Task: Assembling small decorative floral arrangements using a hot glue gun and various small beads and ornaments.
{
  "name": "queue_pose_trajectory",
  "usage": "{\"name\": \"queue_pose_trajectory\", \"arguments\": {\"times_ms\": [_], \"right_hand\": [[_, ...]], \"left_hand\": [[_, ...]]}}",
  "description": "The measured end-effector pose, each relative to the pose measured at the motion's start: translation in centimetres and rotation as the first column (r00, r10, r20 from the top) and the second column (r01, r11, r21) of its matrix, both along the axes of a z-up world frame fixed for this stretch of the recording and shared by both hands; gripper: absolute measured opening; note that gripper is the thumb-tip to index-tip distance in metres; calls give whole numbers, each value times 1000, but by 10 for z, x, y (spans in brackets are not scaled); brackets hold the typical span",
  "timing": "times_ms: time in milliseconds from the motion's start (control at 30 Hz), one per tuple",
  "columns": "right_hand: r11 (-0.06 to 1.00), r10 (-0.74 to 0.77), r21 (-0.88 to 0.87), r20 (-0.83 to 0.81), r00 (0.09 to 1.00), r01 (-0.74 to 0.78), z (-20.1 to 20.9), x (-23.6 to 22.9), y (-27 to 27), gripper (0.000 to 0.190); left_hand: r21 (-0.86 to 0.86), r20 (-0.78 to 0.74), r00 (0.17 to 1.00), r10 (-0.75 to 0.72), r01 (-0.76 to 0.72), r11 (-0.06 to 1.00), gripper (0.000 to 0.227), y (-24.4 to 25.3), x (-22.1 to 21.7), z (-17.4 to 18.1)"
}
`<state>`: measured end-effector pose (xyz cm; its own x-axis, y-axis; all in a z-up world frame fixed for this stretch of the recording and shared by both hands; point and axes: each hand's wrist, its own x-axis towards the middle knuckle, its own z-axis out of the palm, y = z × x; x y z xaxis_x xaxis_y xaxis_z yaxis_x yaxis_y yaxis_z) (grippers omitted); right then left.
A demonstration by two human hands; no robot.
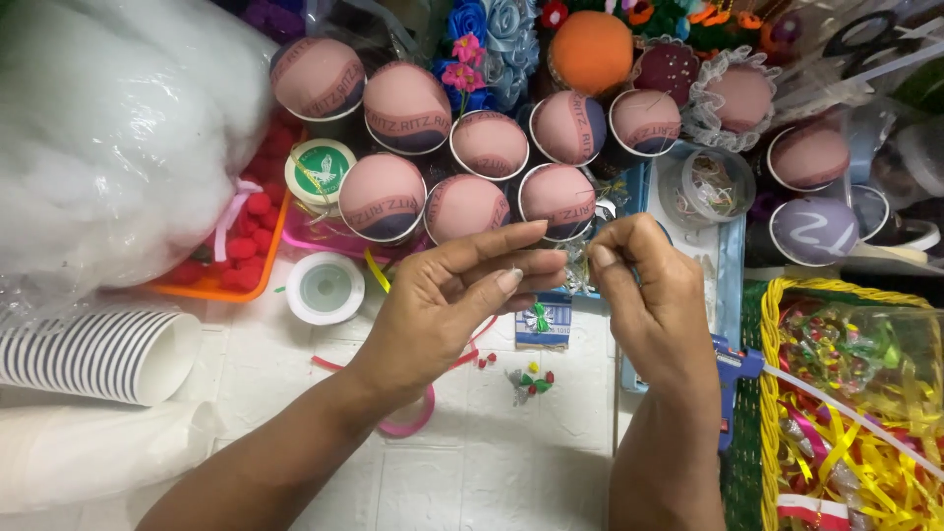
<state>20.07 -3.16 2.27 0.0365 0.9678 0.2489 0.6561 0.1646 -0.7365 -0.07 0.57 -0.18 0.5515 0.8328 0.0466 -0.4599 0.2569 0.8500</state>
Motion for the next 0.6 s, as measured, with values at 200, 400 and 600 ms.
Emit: {"name": "queue_pose_trajectory", "arguments": {"times_ms": [200, 400, 600], "right_hand": [[993, 115, -26, -101, 988, -118, 3, 2, -3, 20], [975, 196, -83, -121, 973, -206, 16, -15, -10, 30], [960, 273, 27, 116, 955, -277, 14, -22, -9, 11]], "left_hand": [[-3, 109, 994, 29, -29, 1000, 35, 1, 7, -14], [231, -126, 979, 159, -127, 965, 41, -1, 6, -16], [407, -274, 926, 259, -133, 904, 43, -3, 0, 0]]}}
